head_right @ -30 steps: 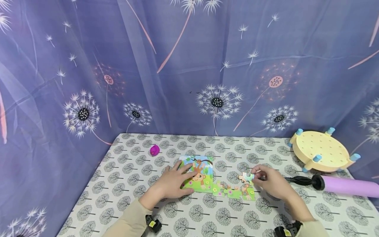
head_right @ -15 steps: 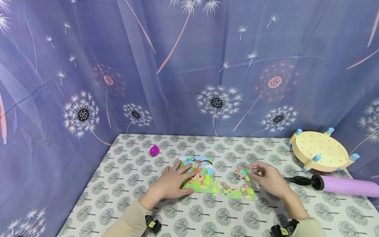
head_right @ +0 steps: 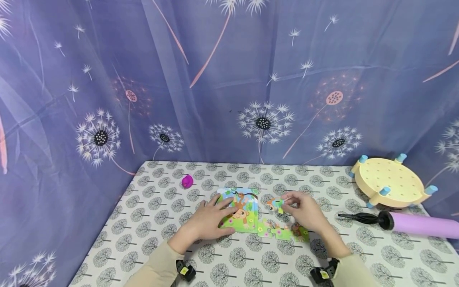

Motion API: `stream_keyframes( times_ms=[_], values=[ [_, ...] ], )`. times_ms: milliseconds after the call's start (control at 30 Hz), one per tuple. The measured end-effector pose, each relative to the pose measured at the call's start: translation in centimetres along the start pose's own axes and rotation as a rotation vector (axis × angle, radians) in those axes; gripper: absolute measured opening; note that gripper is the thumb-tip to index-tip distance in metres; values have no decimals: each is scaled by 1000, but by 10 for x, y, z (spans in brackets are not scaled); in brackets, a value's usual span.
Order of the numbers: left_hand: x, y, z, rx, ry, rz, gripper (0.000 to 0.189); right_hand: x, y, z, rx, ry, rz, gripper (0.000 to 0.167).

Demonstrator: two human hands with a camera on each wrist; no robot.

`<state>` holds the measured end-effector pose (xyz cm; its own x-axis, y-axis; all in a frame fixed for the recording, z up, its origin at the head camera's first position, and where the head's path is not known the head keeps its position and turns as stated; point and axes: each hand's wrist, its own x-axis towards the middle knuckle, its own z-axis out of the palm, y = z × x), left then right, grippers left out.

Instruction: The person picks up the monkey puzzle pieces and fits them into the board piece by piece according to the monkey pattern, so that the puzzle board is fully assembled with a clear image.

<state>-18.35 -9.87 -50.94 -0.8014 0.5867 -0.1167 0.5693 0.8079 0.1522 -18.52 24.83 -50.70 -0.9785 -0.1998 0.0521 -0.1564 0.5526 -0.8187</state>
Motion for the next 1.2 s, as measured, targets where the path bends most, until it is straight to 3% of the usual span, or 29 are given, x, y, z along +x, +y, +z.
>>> stream_keyframes(
  times_ms=[367, 633, 1200],
  values=[
    [-1, 1, 2, 3, -8, 5, 76, 19, -26, 46, 108, -79, 57, 28],
    [-2, 1, 2, 17, -17, 9, 73, 30, -34, 66, 144, -112, 90, 26],
    [0, -2, 0, 21, -19, 8, 74, 40, -40, 74, -25, -97, 88, 25]
  ],
)
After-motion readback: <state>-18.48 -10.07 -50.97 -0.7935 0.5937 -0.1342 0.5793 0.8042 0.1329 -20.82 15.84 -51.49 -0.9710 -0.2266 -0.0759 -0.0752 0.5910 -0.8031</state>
